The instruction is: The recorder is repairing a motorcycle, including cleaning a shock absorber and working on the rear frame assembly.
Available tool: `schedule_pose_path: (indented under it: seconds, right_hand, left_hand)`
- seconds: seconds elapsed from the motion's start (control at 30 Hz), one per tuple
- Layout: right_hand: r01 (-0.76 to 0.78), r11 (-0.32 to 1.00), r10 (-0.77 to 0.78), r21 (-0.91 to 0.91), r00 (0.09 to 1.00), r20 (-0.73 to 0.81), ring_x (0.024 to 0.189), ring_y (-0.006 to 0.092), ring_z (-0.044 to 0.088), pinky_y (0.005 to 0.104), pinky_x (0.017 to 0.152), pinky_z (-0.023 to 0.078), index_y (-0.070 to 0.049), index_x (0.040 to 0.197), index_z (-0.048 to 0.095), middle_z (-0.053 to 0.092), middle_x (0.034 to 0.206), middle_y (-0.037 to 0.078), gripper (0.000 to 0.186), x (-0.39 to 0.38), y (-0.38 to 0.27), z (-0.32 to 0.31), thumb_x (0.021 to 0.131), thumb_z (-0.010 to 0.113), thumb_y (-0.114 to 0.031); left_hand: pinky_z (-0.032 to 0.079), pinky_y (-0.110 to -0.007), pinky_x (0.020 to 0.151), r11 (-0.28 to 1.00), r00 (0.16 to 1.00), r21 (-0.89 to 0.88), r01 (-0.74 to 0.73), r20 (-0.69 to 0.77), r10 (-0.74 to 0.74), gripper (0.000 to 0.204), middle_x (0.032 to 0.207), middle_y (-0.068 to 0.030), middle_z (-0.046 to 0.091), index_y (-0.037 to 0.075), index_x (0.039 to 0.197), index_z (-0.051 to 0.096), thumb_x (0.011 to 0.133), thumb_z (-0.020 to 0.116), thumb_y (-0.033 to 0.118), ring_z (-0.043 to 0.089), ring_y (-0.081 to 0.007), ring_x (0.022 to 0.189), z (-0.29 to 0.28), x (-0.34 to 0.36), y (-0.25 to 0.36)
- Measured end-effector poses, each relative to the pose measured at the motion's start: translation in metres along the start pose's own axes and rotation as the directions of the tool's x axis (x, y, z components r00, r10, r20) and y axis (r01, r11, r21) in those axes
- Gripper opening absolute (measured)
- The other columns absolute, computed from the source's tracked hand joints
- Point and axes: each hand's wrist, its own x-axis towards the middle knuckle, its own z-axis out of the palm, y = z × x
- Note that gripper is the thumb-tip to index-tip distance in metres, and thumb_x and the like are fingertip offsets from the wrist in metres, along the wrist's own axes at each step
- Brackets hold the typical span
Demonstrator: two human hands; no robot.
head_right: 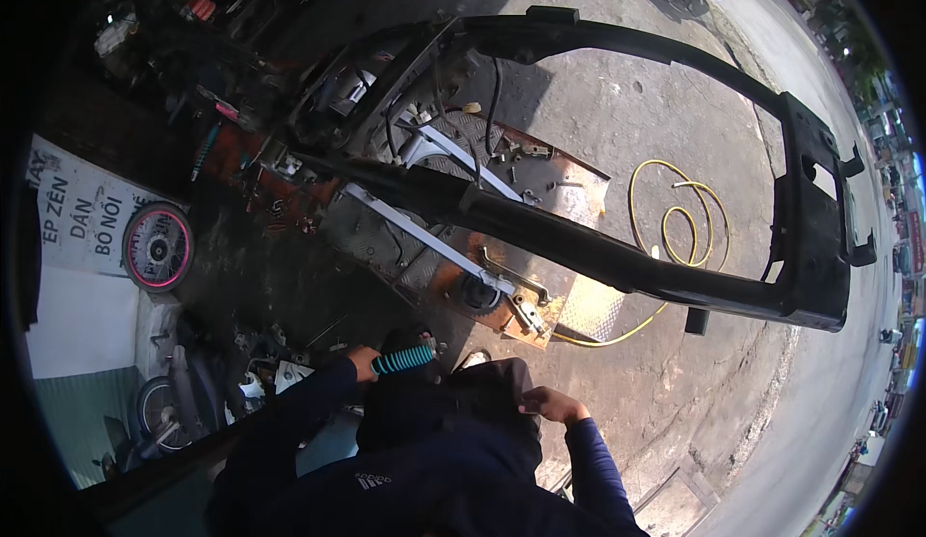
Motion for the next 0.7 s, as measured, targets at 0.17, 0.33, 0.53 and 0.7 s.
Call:
schedule_pose_path:
  seconds: [0.17, 0.33, 0.53, 0.7]
  right_hand:
    - [-0.248, 0.934, 0.215, 0.258, 0.965, 0.147, 0.093, 0.0179, 0.064, 0.0299, 0.087, 0.05, 0.003, 0.113, 0.065, 0.07, 0.105, 0.011, 0.028, -0.034, -0.001, 0.003, 0.091, 0.066, -0.015]
    - [0.105, 0.932, -0.14, -0.346, 0.987, -0.077, 0.097, 0.0303, 0.066, 0.0377, 0.087, 0.05, -0.002, 0.11, 0.067, 0.069, 0.104, 0.019, 0.041, 0.062, -0.043, 0.015, 0.086, 0.07, -0.035]
    - [0.727, 0.687, -0.706, 0.0, 0.667, -0.238, 0.112, 0.0221, 0.057, 0.0345, 0.098, 0.044, 0.002, 0.13, 0.048, 0.059, 0.12, 0.013, 0.063, 0.163, -0.078, 0.029, 0.082, 0.077, -0.026]
    - [0.823, 0.542, -0.749, 0.171, 0.565, -0.346, 0.115, 0.0147, 0.053, 0.0304, 0.1, 0.039, 0.001, 0.132, 0.046, 0.059, 0.121, 0.006, 0.043, 0.207, -0.063, 0.024, 0.095, 0.062, -0.014]
  left_hand:
    - [0.05, -0.032, 0.077, 0.853, 0.895, -0.491, -0.174, 0.282, 0.345, 0.031, 0.08, -0.0045, 0.068, 0.001, 0.096, 0.066, 0.071, 0.077, 0.014, 0.063, -0.0141, 0.077, -0.017, -0.035, 0.007]
    - [0.05, -0.03, 0.079, 0.864, 0.92, -0.45, -0.225, 0.193, 0.34, 0.027, 0.088, -0.0037, 0.069, 0.001, 0.096, 0.065, 0.073, 0.077, 0.01, 0.065, -0.0129, 0.081, -0.054, 0.027, 0.041]
    - [0.051, -0.031, 0.077, 0.52, 0.71, -0.548, -0.655, -0.212, 0.671, 0.023, 0.085, -0.0055, 0.065, 0.003, 0.092, 0.059, 0.075, 0.076, 0.006, 0.064, -0.0136, 0.084, -0.047, 0.112, 0.112]
    - [0.051, -0.03, 0.077, 0.11, 0.429, -0.547, -0.83, -0.5, 0.752, 0.035, 0.093, -0.007, 0.066, 0.003, 0.1, 0.06, 0.08, 0.079, 0.024, 0.063, -0.0148, 0.081, -0.031, 0.167, 0.151]
